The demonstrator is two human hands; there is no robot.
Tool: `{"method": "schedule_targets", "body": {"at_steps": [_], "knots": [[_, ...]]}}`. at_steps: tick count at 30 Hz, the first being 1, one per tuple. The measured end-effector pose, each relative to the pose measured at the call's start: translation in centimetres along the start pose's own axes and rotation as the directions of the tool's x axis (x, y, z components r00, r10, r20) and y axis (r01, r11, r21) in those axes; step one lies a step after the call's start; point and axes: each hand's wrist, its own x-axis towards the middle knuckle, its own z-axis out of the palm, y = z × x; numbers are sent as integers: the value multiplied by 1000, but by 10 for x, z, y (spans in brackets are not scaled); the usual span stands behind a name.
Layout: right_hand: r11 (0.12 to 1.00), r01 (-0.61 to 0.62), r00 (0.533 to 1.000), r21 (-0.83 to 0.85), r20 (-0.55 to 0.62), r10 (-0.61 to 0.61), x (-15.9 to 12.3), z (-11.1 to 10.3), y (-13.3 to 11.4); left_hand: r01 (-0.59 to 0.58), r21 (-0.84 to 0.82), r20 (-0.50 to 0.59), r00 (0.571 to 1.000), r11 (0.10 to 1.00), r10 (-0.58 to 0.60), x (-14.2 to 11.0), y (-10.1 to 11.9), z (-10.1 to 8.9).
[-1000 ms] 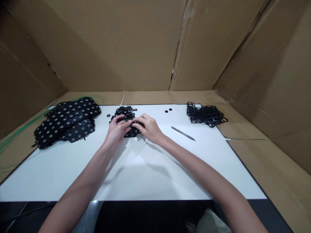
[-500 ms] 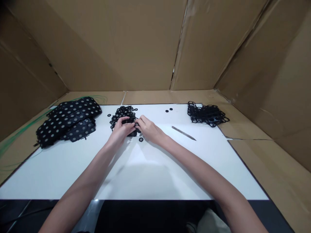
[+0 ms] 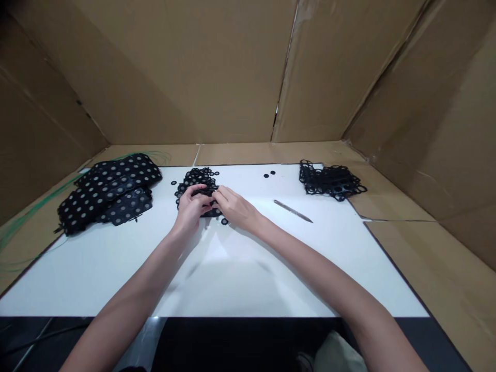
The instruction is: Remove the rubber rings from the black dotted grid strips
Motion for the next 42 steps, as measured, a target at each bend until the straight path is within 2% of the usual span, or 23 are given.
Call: {"method": "schedule_targets", "body": {"at_steps": [8, 13, 16, 19, 22, 26, 29, 30, 32, 34, 37, 41, 42], "knots": [[1000, 1, 1000, 21, -15, 0, 0, 2, 1, -80, 11, -20, 997, 997, 80, -2, -6, 4], [998, 53, 998, -24, -25, -54, -3, 3, 0, -16, -2, -80, 997, 1000, 16, 3, -3, 1], [997, 70, 995, -27, -72, -72, -4, 2, -4, 23, -39, -102, 994, 999, -27, 6, 2, -3], [999, 11, 987, 33, -162, -6, -6, 3, -6, 34, -61, -117, 992, 998, -41, 6, 4, -1], [988, -69, 958, 140, -266, 105, -7, 7, -9, 23, -100, -158, 987, 995, -39, 2, 3, 6], [929, -215, 865, 301, -383, 324, -8, 12, -17, 28, -193, -207, 976, 981, -69, 0, -3, 14], [837, -330, 751, 437, -414, 513, -6, 8, -20, -2, -174, -330, 942, 985, -56, 5, -7, 11], [786, -370, 705, 495, -401, 585, -4, 5, -20, 20, -161, -374, 924, 987, -80, 6, -7, 8], [665, -429, 637, 611, -318, 702, 0, -2, -17, 64, -167, -376, 918, 984, -123, 7, -5, 3], [545, -455, 634, 704, -174, 753, 3, -6, -12, 72, -181, -318, 939, 981, -128, 6, -1, 2], [382, -478, 657, 791, 34, 753, 5, -5, -6, 87, -186, -225, 966, 979, -128, 1, 5, 4], [113, -497, 660, 861, 290, 693, 6, 1, -3, 102, -200, -164, 977, 974, -136, -1, 9, 5], [76, -497, 672, 864, 328, 664, 6, 2, -2, 101, -204, -151, 980, 974, -133, 0, 9, 4]]}}
